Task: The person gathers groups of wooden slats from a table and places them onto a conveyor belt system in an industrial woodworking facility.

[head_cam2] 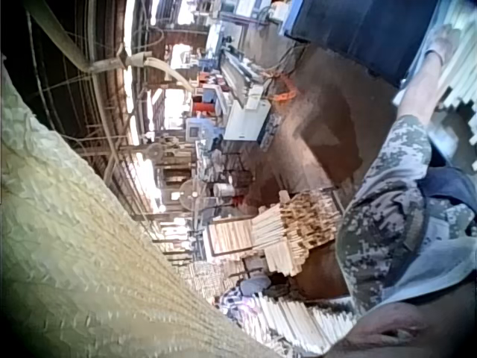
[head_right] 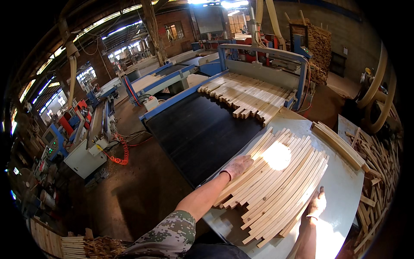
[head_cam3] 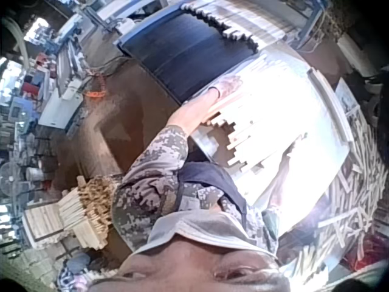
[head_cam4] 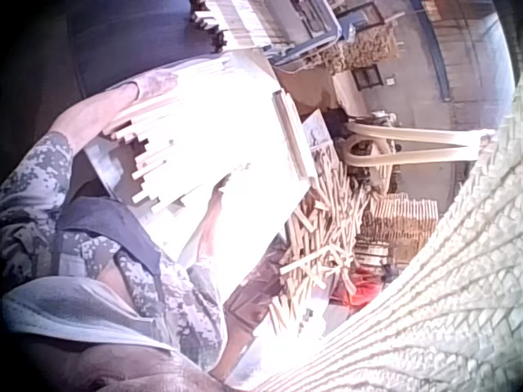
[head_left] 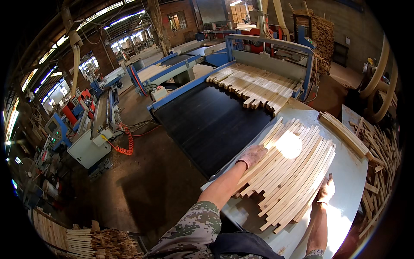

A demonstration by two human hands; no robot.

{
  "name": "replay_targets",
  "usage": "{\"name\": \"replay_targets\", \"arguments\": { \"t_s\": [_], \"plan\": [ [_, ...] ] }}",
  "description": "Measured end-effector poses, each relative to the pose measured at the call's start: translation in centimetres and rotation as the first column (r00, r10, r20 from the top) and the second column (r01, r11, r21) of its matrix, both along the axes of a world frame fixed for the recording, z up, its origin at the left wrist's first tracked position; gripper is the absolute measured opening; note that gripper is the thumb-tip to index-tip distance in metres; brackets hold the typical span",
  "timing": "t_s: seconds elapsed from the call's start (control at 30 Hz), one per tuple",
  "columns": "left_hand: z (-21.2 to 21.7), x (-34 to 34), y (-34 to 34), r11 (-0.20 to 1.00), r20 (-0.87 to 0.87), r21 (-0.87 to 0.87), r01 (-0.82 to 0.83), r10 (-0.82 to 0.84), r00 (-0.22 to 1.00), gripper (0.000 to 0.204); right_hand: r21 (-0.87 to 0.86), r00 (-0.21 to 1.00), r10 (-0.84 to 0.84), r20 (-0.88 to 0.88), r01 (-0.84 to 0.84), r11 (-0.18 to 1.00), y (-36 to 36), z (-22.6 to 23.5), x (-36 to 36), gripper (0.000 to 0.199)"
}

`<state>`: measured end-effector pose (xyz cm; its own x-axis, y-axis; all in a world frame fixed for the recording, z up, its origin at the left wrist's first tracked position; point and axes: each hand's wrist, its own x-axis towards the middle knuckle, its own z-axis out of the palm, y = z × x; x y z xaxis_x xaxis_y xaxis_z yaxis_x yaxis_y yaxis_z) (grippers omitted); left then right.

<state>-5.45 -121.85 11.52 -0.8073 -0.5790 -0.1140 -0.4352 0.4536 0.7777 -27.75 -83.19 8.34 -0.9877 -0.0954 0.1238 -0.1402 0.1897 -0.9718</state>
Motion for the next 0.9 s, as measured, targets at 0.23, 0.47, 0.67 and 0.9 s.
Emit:
{"name": "replay_targets", "arguments": {
  "t_s": [0.23,0.47,0.67,0.9],
  "plan": [
    [0.1,0.0,0.1,1.000,-0.017,0.013,0.005,-0.005,1.000,0.067,-0.074,0.999,0.020,0.039,-0.017,0.997,-0.3,0.6,0.6,0.054],
    [1.4,0.2,0.7,1.000,0.011,0.024,-0.004,0.004,1.000,0.067,-0.007,1.000,-0.001,0.022,0.001,1.000,-0.2,0.9,0.6,0.052],
    [0.8,0.0,0.4,0.999,-0.022,0.031,0.015,-0.014,1.000,0.067,-0.089,0.997,-0.002,0.073,0.008,0.996,-0.6,1.8,1.4,0.052],
    [-0.8,-0.4,-0.2,0.999,-0.038,-0.033,0.005,-0.006,0.999,0.068,-0.005,1.000,-0.005,0.000,0.005,1.000,-0.2,0.6,0.4,0.052]
  ]
}}
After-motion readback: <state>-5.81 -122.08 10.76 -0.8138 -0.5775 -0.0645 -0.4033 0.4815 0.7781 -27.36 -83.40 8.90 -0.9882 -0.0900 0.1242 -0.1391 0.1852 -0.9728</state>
